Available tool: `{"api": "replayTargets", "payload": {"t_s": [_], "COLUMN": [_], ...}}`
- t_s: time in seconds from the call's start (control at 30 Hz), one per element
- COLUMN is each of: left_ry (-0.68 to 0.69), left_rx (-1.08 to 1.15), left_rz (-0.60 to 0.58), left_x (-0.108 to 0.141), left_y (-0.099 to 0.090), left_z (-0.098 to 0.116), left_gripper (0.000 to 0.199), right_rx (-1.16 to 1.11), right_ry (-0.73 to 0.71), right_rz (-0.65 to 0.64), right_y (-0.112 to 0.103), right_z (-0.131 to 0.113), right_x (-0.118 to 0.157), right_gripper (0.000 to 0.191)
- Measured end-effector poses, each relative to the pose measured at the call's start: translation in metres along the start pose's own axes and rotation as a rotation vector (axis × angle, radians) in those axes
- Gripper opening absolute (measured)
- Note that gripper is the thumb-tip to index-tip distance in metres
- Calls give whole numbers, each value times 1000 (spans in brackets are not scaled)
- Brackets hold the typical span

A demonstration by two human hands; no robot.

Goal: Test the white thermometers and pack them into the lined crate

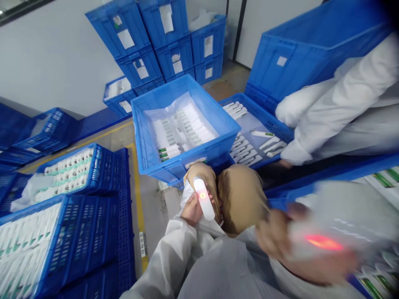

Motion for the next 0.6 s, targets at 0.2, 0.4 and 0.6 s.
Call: {"api": "replayTargets", "payload": {"t_s": [0.2,0.4,0.6], "left_ry": [0,3,-23], "left_rx": [-93,-97,-211], "left_rz": [65,11,99], "left_x": [4,3,-2], "left_y": [-9,-2,6], "left_z": [-4,-1,-2], "left_gripper": [50,58,58], "right_rx": [-214,-238,-93], "right_ry": [-111,-62,78], "right_rz": [67,90,-24], "right_y": [-6,-39,-42], "right_z": [23,54,68], "right_x": [-59,-64,-70], "right_gripper": [32,36,46]}}
Point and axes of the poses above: each hand's wrist, its own x-axis away from the middle knuckle, its own y-axis out of the palm, z = x × y, the point moved 2 cm from there along -x, towards the middle knuckle, and after that the axes turned 10 degrees about -z, right-handed, at the moved point
